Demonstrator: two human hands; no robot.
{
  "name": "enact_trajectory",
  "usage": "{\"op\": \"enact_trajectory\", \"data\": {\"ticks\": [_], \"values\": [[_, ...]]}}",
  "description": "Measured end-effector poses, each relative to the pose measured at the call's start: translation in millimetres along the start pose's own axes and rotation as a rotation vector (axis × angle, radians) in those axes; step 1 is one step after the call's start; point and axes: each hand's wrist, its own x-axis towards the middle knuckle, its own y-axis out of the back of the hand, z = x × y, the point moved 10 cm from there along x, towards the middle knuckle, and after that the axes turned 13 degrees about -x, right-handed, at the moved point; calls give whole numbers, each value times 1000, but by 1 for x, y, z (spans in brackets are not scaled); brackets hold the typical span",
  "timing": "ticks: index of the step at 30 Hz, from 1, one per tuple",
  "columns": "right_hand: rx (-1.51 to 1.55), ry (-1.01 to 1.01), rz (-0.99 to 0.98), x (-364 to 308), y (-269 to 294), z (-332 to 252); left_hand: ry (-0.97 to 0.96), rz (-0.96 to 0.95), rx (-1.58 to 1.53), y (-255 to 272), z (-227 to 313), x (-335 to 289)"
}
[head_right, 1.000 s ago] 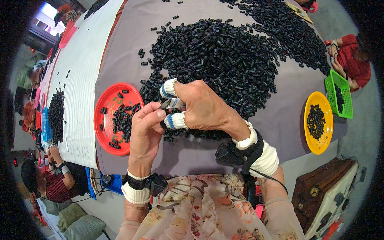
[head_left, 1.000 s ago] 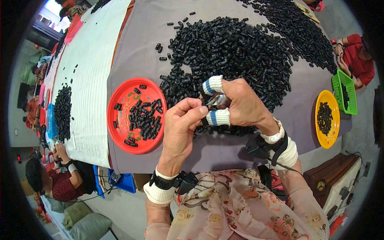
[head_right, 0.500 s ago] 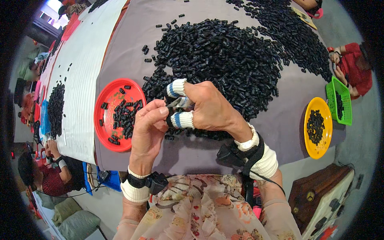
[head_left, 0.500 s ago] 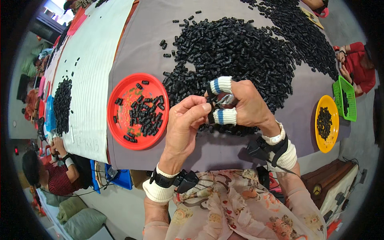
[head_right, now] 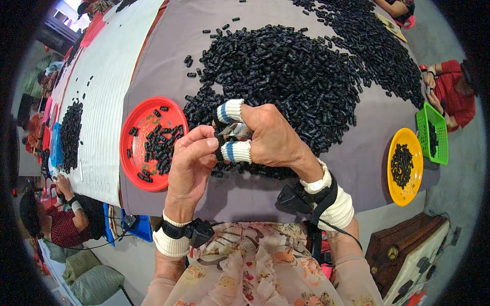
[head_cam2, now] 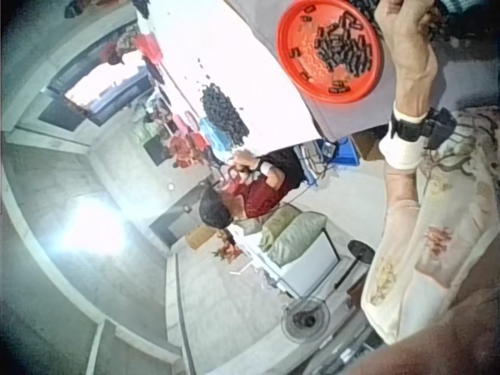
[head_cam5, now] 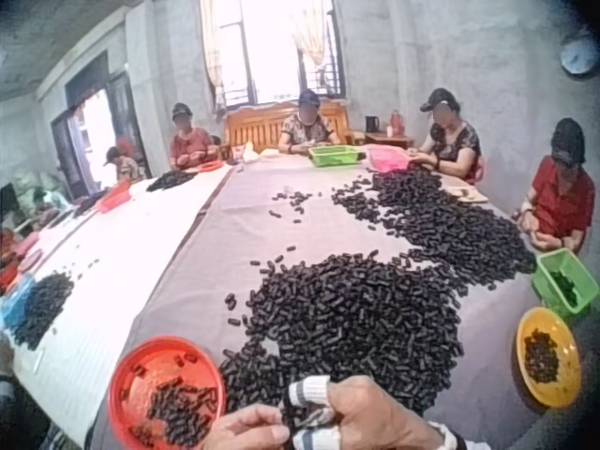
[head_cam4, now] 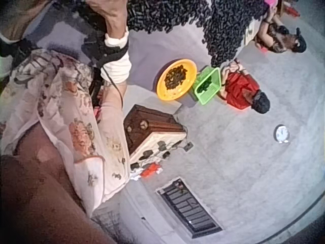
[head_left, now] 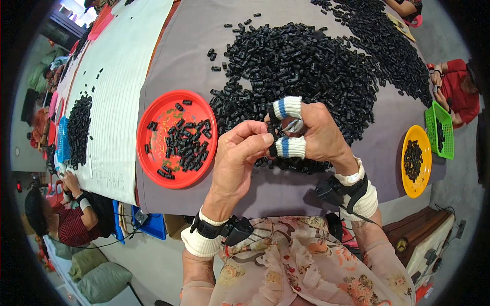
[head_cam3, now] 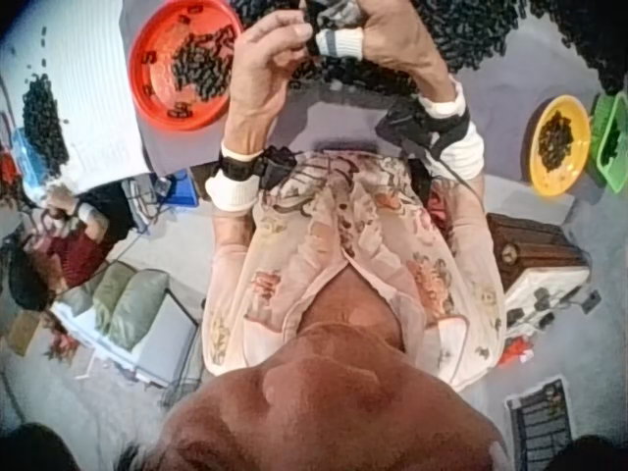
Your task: Sorting and inspecting small black plastic or rubber components on a work table in a factory setting.
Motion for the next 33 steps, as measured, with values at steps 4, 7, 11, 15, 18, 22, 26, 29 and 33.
{"op": "enact_trajectory", "data": {"ticks": [4, 7, 11, 15, 18, 22, 26, 29, 33], "values": [[12, -8, -4, 1, 0, 2, -15, 45, 39, 3, 0, 3], [2, 9, 17, 0, -1, 5, 11, -4, -20, 2, -3, 4], [175, -73, 23, -3, -7, 16, 52, 4, -184, 3, -13, 9], [298, -127, 20, -4, -10, 20, 91, -140, -266, 2, -21, 11], [295, -173, 19, -4, -11, 22, 81, -125, -322, -3, -20, 10], [126, -69, 2, 0, -2, 7, 48, -49, -396, 0, -19, 13], [232, -73, 50, 1, 5, 7, 48, -153, -346, -2, -17, 11], [273, -150, 86, 1, 11, 16, -100, -105, -158, -1, -2, 8], [257, -184, -24, 1, 3, 21, -293, -72, 85, -7, 17, 4]]}}
